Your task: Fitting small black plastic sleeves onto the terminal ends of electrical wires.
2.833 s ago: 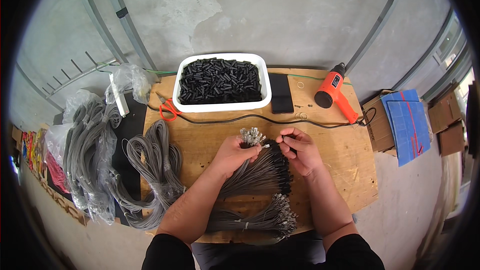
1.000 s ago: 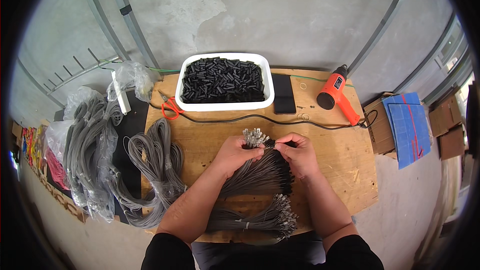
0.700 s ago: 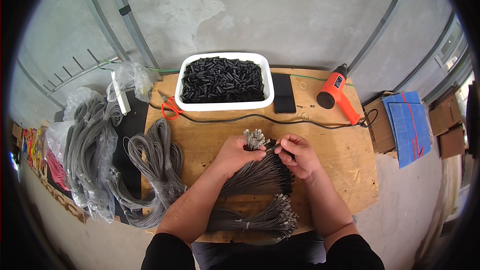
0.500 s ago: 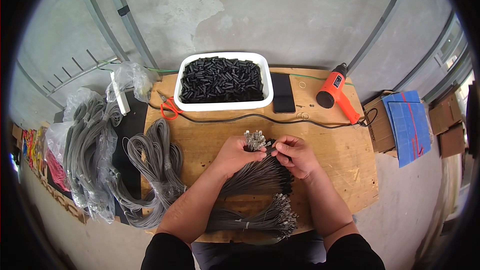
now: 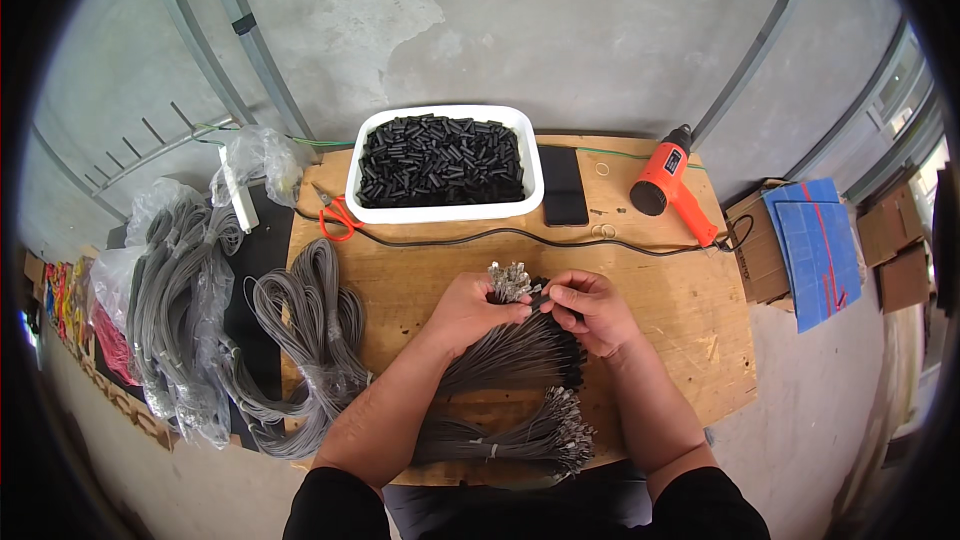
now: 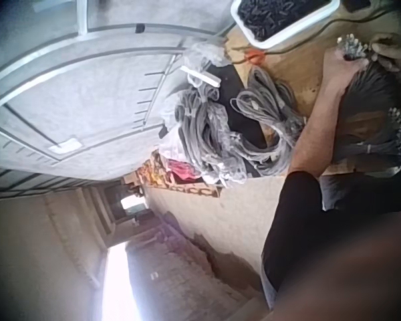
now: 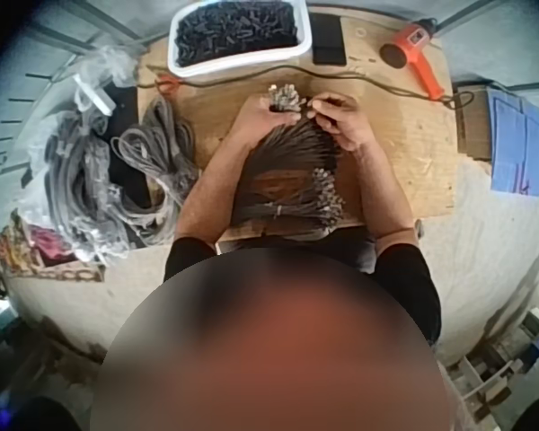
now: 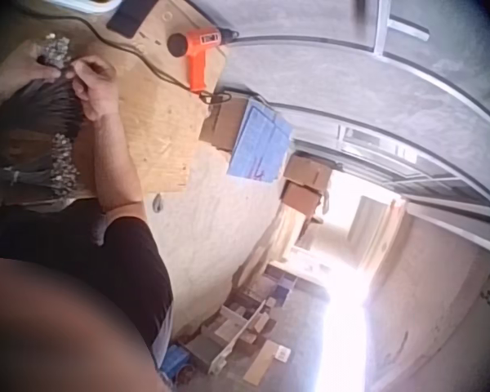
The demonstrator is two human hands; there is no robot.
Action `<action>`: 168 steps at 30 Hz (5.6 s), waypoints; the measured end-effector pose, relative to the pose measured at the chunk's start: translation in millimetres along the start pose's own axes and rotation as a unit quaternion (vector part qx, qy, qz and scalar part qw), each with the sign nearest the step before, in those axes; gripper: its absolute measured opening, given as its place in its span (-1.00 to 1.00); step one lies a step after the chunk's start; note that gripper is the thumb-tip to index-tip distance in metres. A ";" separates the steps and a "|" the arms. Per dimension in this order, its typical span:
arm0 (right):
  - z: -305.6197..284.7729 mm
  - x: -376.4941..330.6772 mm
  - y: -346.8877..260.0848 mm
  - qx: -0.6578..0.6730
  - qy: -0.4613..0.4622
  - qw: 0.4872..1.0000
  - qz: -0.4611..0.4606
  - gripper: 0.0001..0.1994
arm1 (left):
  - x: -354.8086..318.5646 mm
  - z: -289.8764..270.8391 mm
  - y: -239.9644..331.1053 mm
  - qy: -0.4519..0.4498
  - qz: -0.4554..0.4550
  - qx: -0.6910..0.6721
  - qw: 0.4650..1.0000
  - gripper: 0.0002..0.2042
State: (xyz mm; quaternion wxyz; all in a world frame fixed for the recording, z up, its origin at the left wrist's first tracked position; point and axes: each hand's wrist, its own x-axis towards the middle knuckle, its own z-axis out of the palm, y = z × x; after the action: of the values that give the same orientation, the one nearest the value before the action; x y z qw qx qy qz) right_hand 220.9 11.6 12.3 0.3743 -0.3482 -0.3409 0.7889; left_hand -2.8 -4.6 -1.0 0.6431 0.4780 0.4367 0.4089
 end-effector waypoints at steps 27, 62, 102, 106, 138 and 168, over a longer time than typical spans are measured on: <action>6.6 -1.8 6.2 -0.186 0.045 0.972 -0.135 -0.91 | 3.5 2.1 -5.0 0.006 0.020 0.054 0.998 -0.88; 7.9 0.1 -3.2 0.001 0.036 0.996 -0.081 -0.82 | 6.2 1.8 -0.3 0.007 -0.056 -0.191 0.980 -0.89; 6.6 3.1 11.6 -0.136 0.053 0.979 -0.144 -0.82 | 6.1 0.3 -4.7 -0.038 -0.056 -0.214 0.975 -0.89; 5.4 3.0 11.5 -0.139 0.051 0.979 -0.141 -0.82 | 7.0 -0.3 -7.8 -0.034 -0.054 -0.212 0.975 -0.86; -0.2 1.1 1.7 0.016 0.006 1.000 -0.022 -0.85 | 2.8 5.9 0.4 -0.011 -0.036 -0.082 0.996 -0.87; 7.4 -0.2 8.9 -0.104 0.066 0.986 -0.109 -0.93 | 4.7 8.1 -6.0 0.019 0.057 0.084 0.995 -0.86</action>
State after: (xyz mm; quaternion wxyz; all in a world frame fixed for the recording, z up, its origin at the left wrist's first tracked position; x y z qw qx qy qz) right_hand 211.9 5.1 9.2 0.4413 -0.3972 -0.4313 0.6793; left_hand 6.9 -3.5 -6.4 0.5681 0.5462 0.4538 0.4159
